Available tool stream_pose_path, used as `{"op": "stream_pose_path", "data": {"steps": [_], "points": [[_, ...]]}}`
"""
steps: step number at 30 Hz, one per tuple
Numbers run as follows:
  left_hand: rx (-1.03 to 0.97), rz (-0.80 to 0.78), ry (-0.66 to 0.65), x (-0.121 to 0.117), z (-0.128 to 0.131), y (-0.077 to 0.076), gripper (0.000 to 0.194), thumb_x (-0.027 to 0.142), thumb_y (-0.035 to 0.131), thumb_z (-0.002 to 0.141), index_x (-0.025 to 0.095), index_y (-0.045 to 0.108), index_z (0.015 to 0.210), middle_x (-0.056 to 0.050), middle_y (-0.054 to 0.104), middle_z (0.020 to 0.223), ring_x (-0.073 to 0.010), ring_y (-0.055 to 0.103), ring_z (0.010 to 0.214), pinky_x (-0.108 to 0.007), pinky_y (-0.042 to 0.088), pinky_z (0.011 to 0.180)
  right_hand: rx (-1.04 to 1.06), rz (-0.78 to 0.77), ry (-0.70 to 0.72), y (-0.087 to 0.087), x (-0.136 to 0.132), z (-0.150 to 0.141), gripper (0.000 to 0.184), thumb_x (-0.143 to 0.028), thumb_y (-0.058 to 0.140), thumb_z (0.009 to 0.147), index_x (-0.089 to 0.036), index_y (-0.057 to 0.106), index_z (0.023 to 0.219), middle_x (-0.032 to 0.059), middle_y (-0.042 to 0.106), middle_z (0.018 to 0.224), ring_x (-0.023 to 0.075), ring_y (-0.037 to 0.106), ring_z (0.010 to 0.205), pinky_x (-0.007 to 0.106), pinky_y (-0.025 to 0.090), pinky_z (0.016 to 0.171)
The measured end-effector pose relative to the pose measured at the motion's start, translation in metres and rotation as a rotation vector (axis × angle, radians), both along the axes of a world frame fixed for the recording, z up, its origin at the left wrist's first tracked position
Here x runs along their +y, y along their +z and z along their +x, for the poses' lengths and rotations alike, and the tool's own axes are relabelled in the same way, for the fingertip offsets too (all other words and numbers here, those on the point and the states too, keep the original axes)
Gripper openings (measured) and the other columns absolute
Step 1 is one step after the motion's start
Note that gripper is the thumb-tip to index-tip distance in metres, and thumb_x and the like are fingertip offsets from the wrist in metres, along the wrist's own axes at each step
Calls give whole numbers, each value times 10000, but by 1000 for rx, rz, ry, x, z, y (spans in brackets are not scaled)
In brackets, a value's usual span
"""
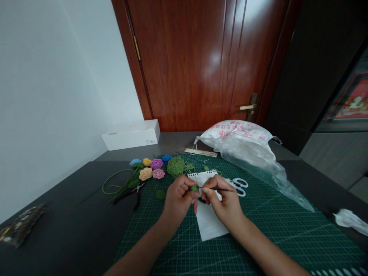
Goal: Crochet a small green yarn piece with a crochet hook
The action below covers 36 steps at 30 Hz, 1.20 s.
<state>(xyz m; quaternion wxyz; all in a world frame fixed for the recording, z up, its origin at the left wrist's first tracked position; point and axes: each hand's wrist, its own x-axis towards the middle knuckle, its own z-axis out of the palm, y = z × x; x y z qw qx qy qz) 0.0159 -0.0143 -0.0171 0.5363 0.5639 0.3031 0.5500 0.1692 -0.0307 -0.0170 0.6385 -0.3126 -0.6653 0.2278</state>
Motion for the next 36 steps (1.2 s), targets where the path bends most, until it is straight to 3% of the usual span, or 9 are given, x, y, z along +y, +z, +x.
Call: {"op": "stream_pose_path", "data": {"steps": [4,10,28,36], "points": [[23,25,-10,3,-1,1,189,107,706,740,186,558,827,53,653,639,-106,583,376,-209,467,359,140,-173,103,1,2,1,259,-384,609,981,-222,579,782,-19,631,618,123,556,467,236,450,459],[4,50,18,4,-3,3,194,176,724,792,196,554,886,50,637,680,-95,567,440,-211,482,405,64,66,-146,6,-12,2,212,-254,613,973,-218,643,766,7,652,666,149,608,573,282,500,569],[-27,50,1,0,0,5,201,104,699,779,192,547,876,52,628,705,-104,593,442,-227,512,381,-18,153,-169,6,-13,0,196,-141,620,950,-215,653,772,-17,656,644,131,633,576,246,498,583],[-64,39,38,-1,1,-6,200,62,676,747,188,555,845,52,630,739,-88,577,441,-197,488,345,-38,91,-86,-2,-10,-10,230,-141,572,967,-222,587,752,-22,661,633,135,640,570,247,487,582]]}}
